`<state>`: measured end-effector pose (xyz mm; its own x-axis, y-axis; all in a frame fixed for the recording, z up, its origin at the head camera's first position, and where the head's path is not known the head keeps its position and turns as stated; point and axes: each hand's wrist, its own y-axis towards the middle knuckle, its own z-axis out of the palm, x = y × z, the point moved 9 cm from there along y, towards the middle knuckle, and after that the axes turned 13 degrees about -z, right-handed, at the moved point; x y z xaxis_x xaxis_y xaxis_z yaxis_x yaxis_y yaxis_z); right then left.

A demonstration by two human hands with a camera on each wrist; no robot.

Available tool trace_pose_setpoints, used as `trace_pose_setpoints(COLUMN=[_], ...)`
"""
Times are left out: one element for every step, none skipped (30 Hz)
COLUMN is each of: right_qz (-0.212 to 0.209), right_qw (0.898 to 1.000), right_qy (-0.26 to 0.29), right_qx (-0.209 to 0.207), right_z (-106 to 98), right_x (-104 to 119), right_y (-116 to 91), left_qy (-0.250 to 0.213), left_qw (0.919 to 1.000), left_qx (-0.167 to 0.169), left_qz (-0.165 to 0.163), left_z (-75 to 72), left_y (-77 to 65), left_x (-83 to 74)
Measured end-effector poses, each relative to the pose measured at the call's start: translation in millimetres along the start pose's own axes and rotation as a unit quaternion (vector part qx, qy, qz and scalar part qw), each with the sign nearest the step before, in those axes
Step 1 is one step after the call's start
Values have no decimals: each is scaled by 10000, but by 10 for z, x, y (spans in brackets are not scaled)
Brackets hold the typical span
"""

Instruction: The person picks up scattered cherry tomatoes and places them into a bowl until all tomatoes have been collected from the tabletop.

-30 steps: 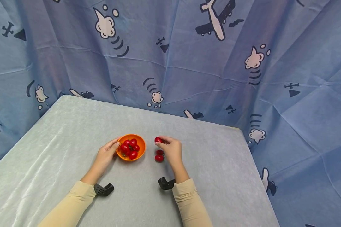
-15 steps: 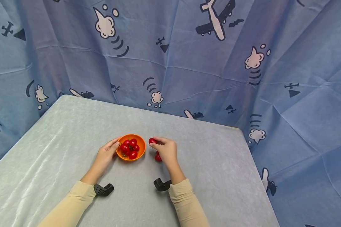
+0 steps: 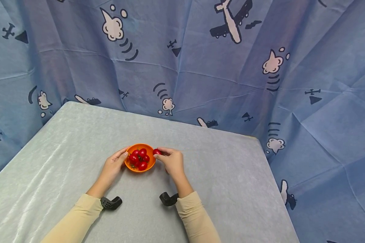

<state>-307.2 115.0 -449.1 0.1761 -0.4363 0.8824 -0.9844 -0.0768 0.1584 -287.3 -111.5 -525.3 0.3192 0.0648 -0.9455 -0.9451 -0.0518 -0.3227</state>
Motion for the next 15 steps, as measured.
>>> trace_pose_setpoints(right_qz=[-19, -34, -43, -41, -14, 8, 4, 0, -9, -17, -26, -31, -44, -55, -81], right_qw=[10000, 10000, 10000, 10000, 10000, 10000, 10000, 9999, 9999, 9999, 9998, 9997, 9996, 9996, 9995], right_qy=[4, 9, 19, 29, 47, 64, 73, 98, 129, 146, 171, 201, 235, 262, 284], right_qx=[7, 16, 23, 34, 42, 46, 56, 64, 74, 89, 103, 114, 128, 135, 145], right_z=[9, 17, 26, 35, 44, 52, 62, 72, 81, 91, 100, 110, 120, 127, 137], right_x=[7, 14, 19, 25, 25, 27, 33, 39, 45, 50, 55, 58, 63, 66, 69], right_y=[2, 5, 6, 6, 6, 5, 4, 4, 3, 2, 0, -1, -3, -3, -3], left_qy=[18, 39, 53, 61, 62, 80, 73, 64, 56, 55, 41, 39, 35, 32, 27], left_qw=[10000, 10000, 10000, 10000, 9999, 9999, 9999, 9999, 10000, 10000, 10000, 10000, 10000, 10000, 10000], left_qx=[-20, -32, -47, -63, -79, -87, -87, -76, -76, -68, -57, -49, -44, -40, -39], left_qz=[3, 20, 28, 32, 33, 34, 36, 38, 25, 24, 17, 14, 8, 7, -2], left_z=[-3, -5, -8, -10, -12, -14, -14, -13, -13, -13, -12, -12, -12, -12, -12], left_y=[3, 5, 6, 6, 5, 3, -2, -5, -8, -13, -17, -21, -23, -24, -24], left_x=[0, -1, -4, -6, -8, -11, -16, -20, -21, -24, -26, -28, -29, -29, -28])
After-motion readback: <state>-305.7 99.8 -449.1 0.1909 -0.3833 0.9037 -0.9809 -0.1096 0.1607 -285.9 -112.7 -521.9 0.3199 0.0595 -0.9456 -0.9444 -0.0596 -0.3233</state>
